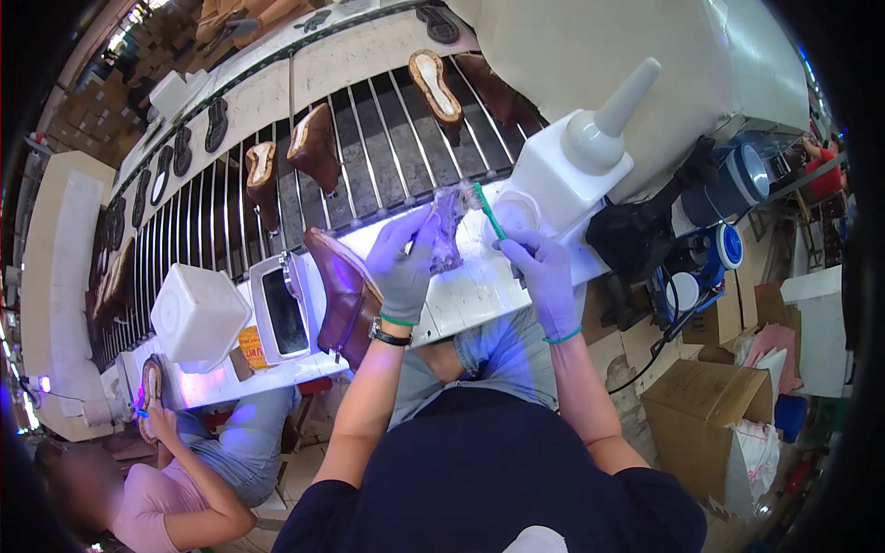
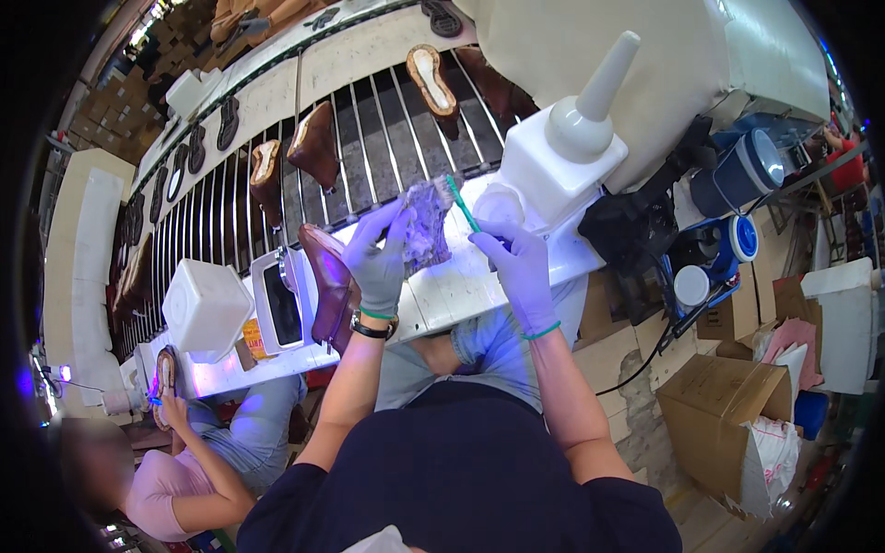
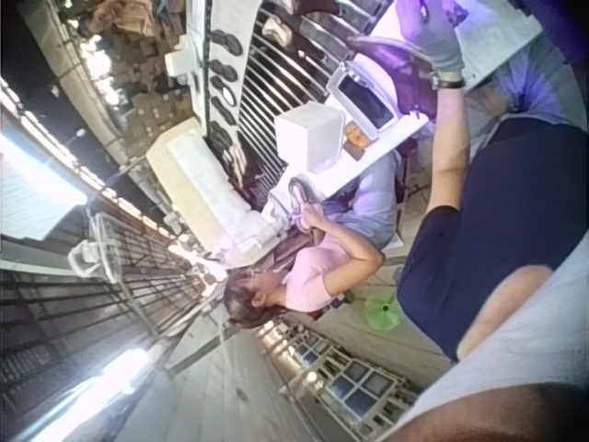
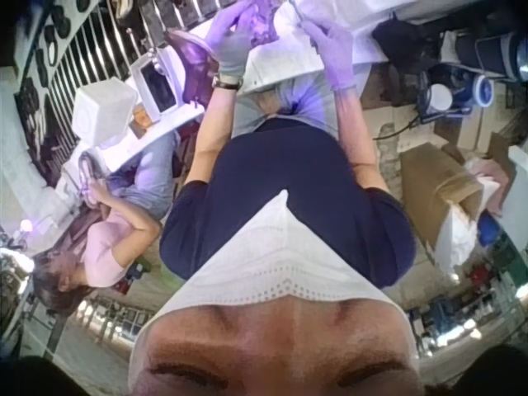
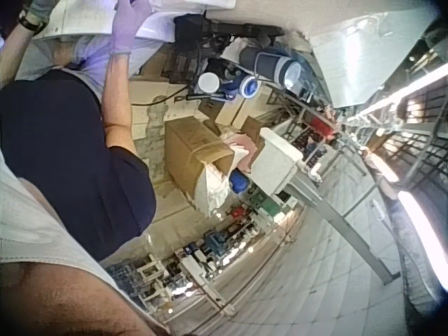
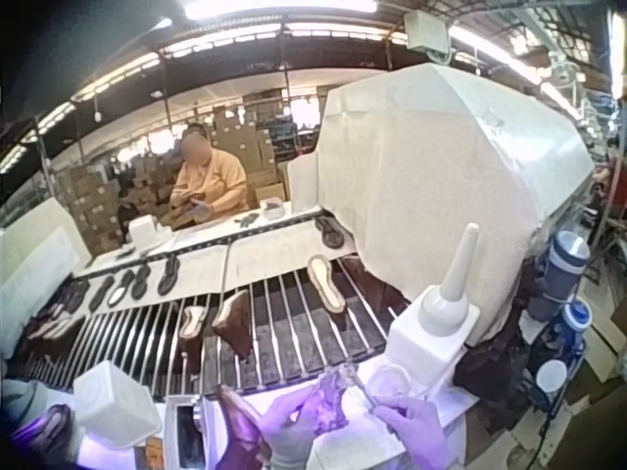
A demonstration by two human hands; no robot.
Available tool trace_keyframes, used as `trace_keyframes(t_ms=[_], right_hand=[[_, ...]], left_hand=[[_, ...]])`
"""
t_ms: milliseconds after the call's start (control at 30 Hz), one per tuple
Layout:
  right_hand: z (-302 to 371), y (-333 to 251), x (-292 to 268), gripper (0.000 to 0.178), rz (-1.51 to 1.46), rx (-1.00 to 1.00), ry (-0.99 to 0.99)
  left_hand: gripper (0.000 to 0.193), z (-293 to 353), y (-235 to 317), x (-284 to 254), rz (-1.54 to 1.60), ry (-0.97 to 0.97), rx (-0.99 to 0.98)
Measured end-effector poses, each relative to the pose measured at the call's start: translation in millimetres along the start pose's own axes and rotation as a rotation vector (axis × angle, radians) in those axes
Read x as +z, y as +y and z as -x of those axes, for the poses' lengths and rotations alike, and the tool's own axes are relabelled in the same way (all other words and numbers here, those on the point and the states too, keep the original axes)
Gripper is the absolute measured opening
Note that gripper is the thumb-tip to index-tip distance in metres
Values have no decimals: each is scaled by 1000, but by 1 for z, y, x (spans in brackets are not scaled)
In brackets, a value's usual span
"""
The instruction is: Applying adhesive to the bottom and edges of shoe components using a brush on a manufacturing line.
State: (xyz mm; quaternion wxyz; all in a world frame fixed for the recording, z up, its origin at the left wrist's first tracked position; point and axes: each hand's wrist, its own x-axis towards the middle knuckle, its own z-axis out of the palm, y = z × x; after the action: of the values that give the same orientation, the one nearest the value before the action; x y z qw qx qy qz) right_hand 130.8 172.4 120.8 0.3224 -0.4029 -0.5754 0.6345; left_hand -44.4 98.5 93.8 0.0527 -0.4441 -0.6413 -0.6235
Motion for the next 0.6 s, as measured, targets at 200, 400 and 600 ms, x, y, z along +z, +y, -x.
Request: trace_keyframes(t_ms=[200, 400, 600], right_hand=[[-9, 2, 3, 25, 122, -99, 8], [-2, -25, 4, 23, 85, -245, 132], [-6, -1, -3, 25, 98, -261, 160]], left_hand=[[20, -2, 4, -15, 42, 43, -150], [17, -27, 23, -45, 334, 287, -382], [17, -38, 22, -66, 587, 549, -487]])
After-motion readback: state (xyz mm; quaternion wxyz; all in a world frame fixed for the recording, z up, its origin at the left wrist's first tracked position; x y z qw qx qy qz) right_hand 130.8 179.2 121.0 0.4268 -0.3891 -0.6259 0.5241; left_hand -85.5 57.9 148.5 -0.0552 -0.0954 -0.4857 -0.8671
